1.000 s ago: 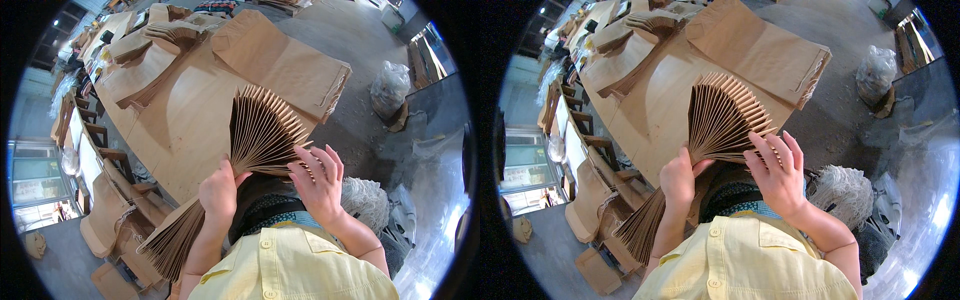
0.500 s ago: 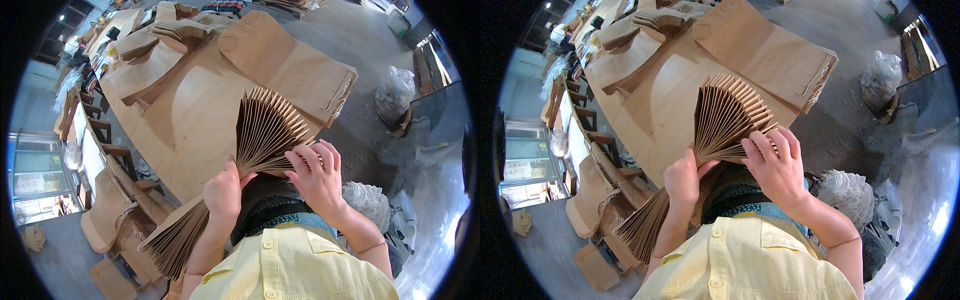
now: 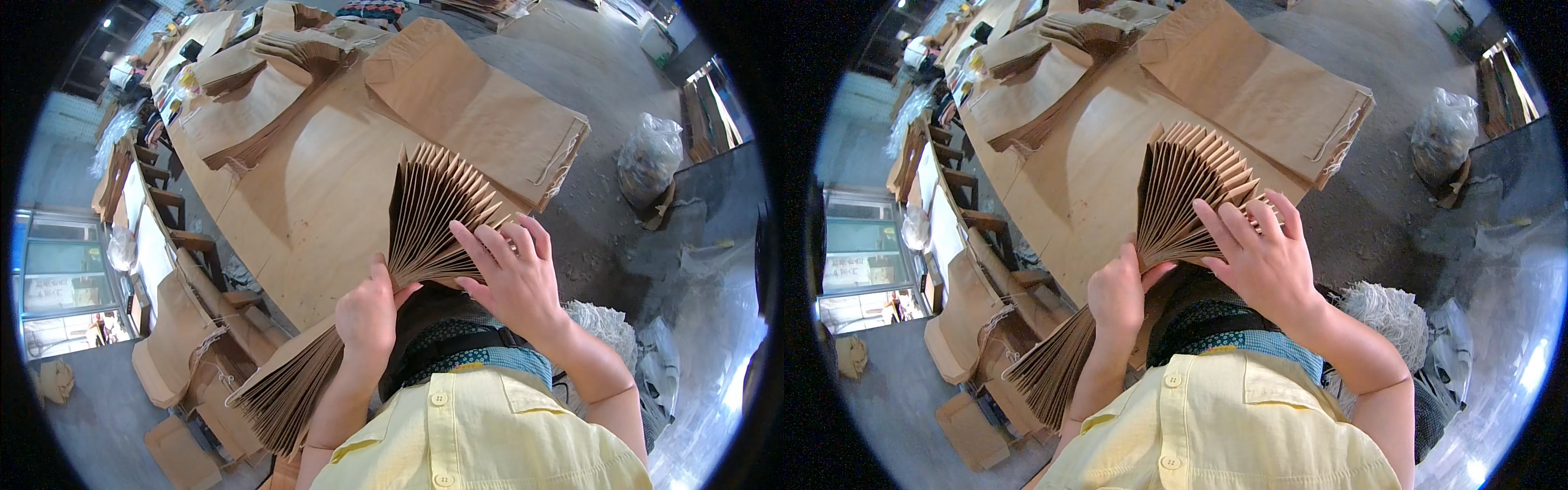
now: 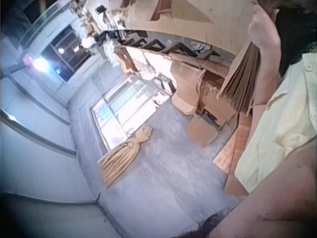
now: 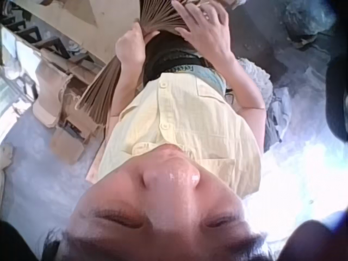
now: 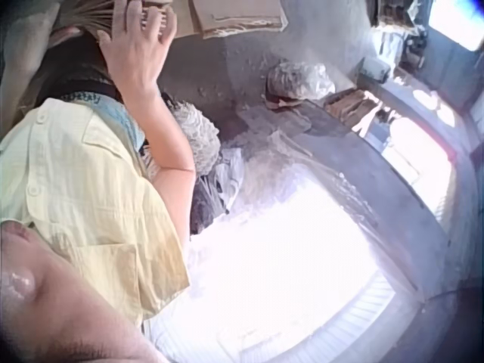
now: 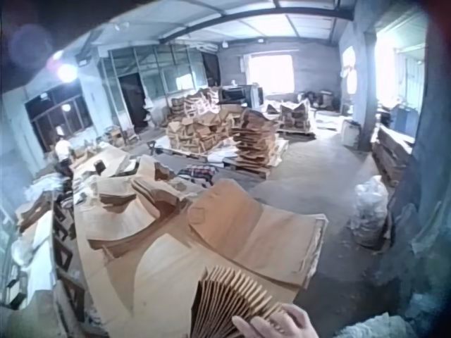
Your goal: The person gathers flat brown paper bags, aligns them into stacks, and ties the stacks with white string. The person moves between tables to collect bags and string, then secures each bundle before placing it aside.
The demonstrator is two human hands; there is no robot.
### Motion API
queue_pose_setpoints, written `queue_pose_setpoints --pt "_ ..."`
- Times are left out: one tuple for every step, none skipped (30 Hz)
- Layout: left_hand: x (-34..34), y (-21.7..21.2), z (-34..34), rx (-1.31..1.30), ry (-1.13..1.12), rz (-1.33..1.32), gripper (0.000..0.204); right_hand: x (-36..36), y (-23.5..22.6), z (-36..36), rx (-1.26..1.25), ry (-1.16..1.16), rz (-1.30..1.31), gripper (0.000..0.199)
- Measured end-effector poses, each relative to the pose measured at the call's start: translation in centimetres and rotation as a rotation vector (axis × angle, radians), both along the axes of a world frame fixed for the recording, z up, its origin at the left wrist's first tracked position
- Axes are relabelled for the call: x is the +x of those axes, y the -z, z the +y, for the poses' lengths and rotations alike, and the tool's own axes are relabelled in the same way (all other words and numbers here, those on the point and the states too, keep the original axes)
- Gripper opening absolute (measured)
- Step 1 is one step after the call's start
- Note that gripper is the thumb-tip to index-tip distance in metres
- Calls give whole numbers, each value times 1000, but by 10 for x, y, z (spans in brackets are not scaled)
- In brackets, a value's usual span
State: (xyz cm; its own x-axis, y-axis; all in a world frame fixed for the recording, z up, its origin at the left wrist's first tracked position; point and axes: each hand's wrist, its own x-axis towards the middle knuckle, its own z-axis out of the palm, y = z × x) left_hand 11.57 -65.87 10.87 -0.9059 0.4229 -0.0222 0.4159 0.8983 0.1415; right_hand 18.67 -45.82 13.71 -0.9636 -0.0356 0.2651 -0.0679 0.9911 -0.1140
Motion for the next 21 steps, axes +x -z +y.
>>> queue_pose_setpoints --pt "0 -1 1 -3 -8 -7 63 0 1 1 -2 -6 9 57" --pt "0 -2 2 -6 -17 -13 62 0 3 2 -4 -12 17 57" --pt "0 -3 2 -10 -19 -14 62 -1 4 3 -6 -18 26 57" --pt "0 -3 2 -13 -21 -15 62 -2 3 3 -30 -21 23 56" --pt "0 -4 2 -16 -23 -16 61 -3 1 4 -54 -23 19 55" --pt "0 -2 1 -18 -7 6 62 -4 -1 5 -78 -25 17 54" --pt "0 0 -1 -19 9 29 63 -7 -2 6 -56 -53 7 52" --pt "0 2 -2 -21 25 53 63 -9 -4 8 -34 -81 -2 50" --pt "1 2 -3 -22 21 51 64 -11 -5 9 -11 -108 -11 48" --pt "0 3 -2 -24 19 45 64 -11 -1 11 -20 -118 -29 48" --pt "0 3 -2 -25 17 39 64 -11 0 11 -1 -115 -27 50" --pt "0 2 0 -11 1 24 62 -10 1 11 18 -111 -24 51" --pt "1 -1 1 2 -16 11 61 -9 1 11 37 -109 -19 53" --pt "1 -2 2 16 -34 -3 60 -11 1 11 6 -113 -17 54" --pt "2 -2 2 20 -34 -2 61 -13 -1 12 -25 -117 -15 55" --pt "1 -2 2 27 -31 -1 61 -16 -3 12 -54 -119 -14 57" --pt "1 -2 2 33 -28 0 62 -18 -6 13 -63 -122 -25 56" --pt "1 -2 2 26 -28 -1 63 -21 -8 13 -72 -125 -36 56" --pt "1 -2 2 18 -29 -2 63 -22 -9 13 -81 -130 -48 56" --pt "1 -2 2 10 -31 -3 64 -22 -8 13 -71 -133 -46 56" --pt "1 -1 2 15 -27 0 64 -22 -7 14 -60 -136 -45 55"
